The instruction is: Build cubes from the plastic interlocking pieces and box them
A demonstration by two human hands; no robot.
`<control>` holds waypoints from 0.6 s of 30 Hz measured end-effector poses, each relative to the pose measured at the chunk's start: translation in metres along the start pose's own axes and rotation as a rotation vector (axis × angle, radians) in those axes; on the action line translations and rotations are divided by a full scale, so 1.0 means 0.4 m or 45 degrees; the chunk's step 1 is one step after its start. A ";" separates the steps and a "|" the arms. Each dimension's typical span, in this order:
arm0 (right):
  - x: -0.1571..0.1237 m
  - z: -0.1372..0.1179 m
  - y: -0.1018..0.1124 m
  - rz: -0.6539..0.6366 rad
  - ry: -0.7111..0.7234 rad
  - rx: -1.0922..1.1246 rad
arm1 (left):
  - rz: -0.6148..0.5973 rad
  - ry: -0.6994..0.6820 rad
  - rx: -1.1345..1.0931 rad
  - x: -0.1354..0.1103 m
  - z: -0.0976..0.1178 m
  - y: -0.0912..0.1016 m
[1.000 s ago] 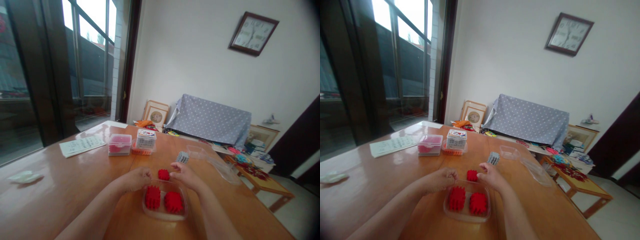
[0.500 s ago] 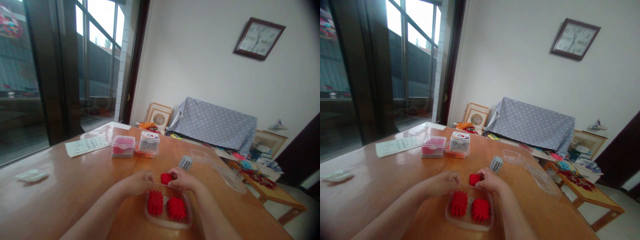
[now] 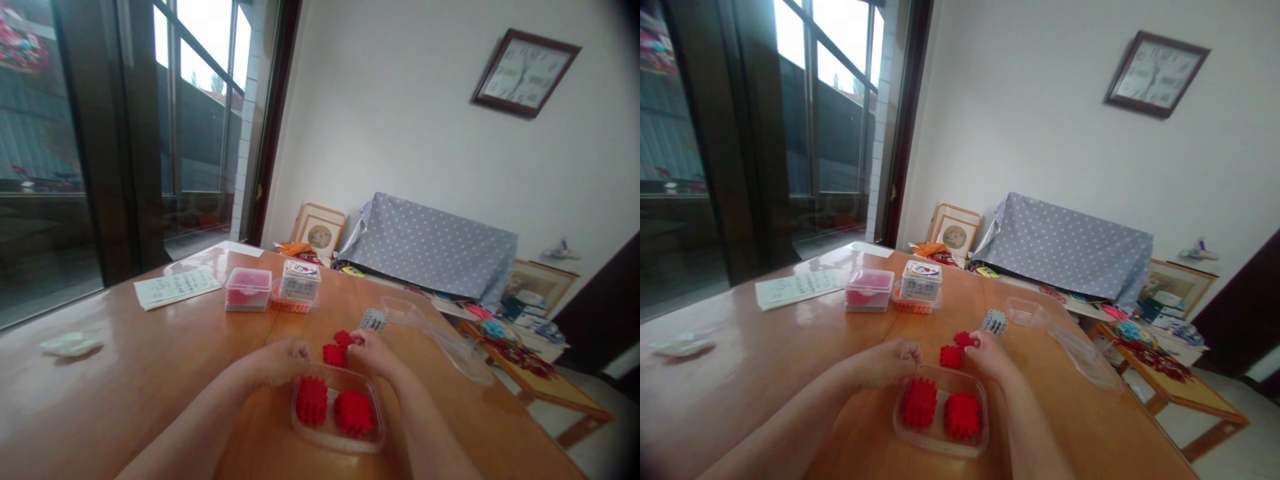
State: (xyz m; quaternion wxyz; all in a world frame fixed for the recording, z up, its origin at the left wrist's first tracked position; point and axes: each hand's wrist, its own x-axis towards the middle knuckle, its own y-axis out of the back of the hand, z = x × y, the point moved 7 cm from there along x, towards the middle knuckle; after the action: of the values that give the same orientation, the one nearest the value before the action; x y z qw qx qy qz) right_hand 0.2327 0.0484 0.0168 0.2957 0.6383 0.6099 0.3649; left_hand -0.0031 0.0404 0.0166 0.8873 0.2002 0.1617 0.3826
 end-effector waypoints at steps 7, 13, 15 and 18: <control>0.057 0.074 -0.027 0.116 -0.217 -0.170 | 0.003 0.008 0.012 0.001 -0.004 0.004; 0.093 0.093 -0.047 0.117 -0.342 -0.272 | 0.020 0.001 0.015 0.001 -0.003 0.005; 0.100 0.096 -0.051 0.099 -0.371 -0.300 | 0.017 0.010 0.021 0.000 -0.002 0.006; 0.107 0.096 -0.055 0.085 -0.405 -0.332 | 0.016 0.014 0.016 -0.003 0.000 0.007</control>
State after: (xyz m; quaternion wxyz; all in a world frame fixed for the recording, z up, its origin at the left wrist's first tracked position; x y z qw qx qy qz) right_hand 0.2517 0.0952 -0.0183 0.4560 0.6641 0.4816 0.3451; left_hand -0.0055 0.0414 0.0179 0.8827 0.2046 0.1678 0.3883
